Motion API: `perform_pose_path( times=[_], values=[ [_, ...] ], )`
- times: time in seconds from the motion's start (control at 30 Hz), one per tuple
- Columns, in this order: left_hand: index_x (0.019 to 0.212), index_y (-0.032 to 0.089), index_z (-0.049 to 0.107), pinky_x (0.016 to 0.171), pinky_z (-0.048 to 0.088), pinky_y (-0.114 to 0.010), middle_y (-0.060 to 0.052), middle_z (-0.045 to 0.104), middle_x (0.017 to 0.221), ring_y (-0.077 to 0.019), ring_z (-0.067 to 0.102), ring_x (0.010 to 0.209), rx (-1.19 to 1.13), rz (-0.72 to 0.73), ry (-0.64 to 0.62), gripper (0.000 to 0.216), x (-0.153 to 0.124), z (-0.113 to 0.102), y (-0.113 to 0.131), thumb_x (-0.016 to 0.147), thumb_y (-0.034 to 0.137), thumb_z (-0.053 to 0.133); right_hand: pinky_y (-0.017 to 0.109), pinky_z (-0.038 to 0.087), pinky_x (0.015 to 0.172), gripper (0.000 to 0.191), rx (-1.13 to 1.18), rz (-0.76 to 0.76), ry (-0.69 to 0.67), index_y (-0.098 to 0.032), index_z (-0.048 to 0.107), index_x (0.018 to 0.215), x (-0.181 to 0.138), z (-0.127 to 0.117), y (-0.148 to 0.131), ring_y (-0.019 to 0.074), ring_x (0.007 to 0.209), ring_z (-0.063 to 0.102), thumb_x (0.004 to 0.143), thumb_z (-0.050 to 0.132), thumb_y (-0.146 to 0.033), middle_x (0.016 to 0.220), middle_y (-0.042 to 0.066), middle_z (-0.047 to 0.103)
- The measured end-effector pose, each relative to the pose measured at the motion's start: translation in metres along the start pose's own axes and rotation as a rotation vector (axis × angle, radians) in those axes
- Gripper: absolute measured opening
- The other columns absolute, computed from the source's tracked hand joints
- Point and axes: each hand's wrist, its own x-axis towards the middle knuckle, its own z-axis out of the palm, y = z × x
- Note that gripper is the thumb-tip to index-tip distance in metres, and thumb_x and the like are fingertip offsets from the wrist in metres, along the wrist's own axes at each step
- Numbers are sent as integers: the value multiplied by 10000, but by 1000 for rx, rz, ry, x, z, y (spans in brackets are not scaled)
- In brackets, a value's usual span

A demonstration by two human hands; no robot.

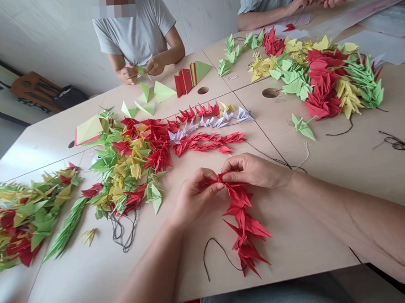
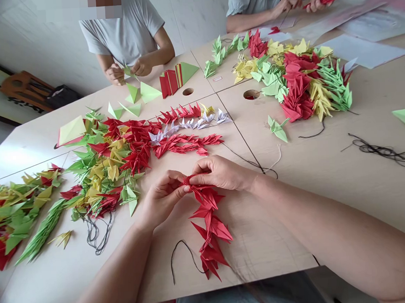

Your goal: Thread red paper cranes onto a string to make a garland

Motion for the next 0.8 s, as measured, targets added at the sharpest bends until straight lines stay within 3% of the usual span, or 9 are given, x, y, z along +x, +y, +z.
perform_pose_path(
  times=[0.47,0.8],
  values=[
    [773,165,618,613,449,-216,-5,611,756,-103,554,673,-78,-49,25,226,1,2,3,782,333,769,250,387,579,345,37,14,3,-157,669,738,-1,0,-3,108,643,510,681,817,-463,689,-17,597],
    [903,182,606,688,465,-237,-20,615,867,-118,568,751,11,-5,29,185,0,0,0,837,315,717,256,391,578,350,75,41,35,-158,662,726,-1,3,-7,104,623,514,671,820,-465,665,-24,599]
  ],
)
